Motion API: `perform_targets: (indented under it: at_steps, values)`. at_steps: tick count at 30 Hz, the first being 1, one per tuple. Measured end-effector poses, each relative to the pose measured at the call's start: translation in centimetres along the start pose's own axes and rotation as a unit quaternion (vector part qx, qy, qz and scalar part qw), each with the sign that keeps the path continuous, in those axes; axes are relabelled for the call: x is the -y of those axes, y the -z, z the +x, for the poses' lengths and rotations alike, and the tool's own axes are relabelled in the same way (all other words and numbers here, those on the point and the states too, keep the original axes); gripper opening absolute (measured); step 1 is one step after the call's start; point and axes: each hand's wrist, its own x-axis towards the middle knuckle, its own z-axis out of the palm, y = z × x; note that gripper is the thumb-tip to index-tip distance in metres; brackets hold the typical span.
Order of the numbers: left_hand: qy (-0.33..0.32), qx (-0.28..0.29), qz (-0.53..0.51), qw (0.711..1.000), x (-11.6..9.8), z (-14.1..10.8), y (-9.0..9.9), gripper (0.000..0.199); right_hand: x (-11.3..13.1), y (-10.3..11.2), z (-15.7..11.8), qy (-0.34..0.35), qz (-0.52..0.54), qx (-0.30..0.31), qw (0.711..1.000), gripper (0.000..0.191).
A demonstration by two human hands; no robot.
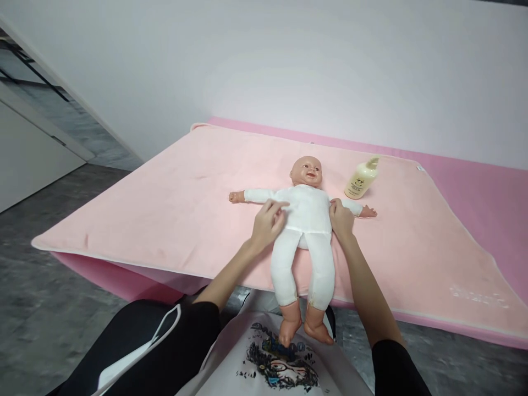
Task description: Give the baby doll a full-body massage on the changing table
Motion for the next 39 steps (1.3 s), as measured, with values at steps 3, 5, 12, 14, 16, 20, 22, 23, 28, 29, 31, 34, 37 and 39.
perform_targets:
  at_steps: [3,5,12,14,16,20,22,23,28,29,31,34,37,39]
  values:
    - [0.021,0.007,-0.068,0.997,-3.1,-6.2,1.5,0.022,0.3,0.1,-0.1,-0.035,-0.018,0.004,0.999,0.033]
    - [0.054,0.003,-0.078,0.995,-4.2,-10.5,2.1,0.025,0.2,0.3,0.0,-0.063,-0.004,-0.006,0.998,0.039]
    - [0.128,0.125,-0.070,0.981,-4.7,-17.4,2.9,0.015,-1.5,2.1,1.1,-0.207,0.081,-0.047,0.974,0.051]
    - [0.170,0.227,-0.061,0.957,-5.2,-17.5,3.0,0.024,-1.7,2.5,1.1,-0.228,0.077,-0.051,0.969,0.052]
    - [0.189,0.309,-0.050,0.931,-5.9,-17.4,3.0,0.036,-1.7,2.7,1.0,-0.231,0.066,-0.047,0.970,0.053]
    - [0.220,0.323,-0.076,0.917,-7.2,-17.7,2.2,0.045,-1.6,2.6,0.9,-0.238,0.092,-0.066,0.965,0.052]
    - [0.247,0.292,-0.106,0.918,-7.5,-17.9,1.6,0.045,-1.8,2.4,1.1,-0.256,0.141,-0.086,0.952,0.052]
    - [0.262,0.279,-0.129,0.915,-7.7,-17.9,1.4,0.046,-1.9,2.2,1.3,-0.268,0.179,-0.093,0.942,0.054]
    - [0.309,0.233,-0.231,0.892,-8.0,-18.3,0.9,0.049,-1.5,1.1,2.0,-0.343,0.459,-0.094,0.814,0.067]
    - [0.319,0.223,-0.240,0.889,-8.1,-18.4,1.0,0.051,-1.3,1.0,2.1,-0.357,0.495,-0.095,0.787,0.066]
    - [0.340,0.209,-0.260,0.879,-8.1,-18.8,1.2,0.054,-1.0,0.8,2.1,-0.380,0.533,-0.097,0.749,0.060]
    - [0.371,0.185,-0.275,0.868,-7.9,-19.3,1.7,0.058,-0.7,1.0,2.3,-0.413,0.562,-0.105,0.709,0.040]
    - [0.398,0.091,-0.245,0.879,-7.2,-19.0,2.4,0.061,-0.5,1.5,2.5,-0.447,0.591,-0.111,0.662,0.012]
    - [0.401,0.009,-0.258,0.879,-6.6,-17.8,3.1,0.061,-0.4,1.7,2.6,-0.452,0.619,-0.111,0.632,0.011]
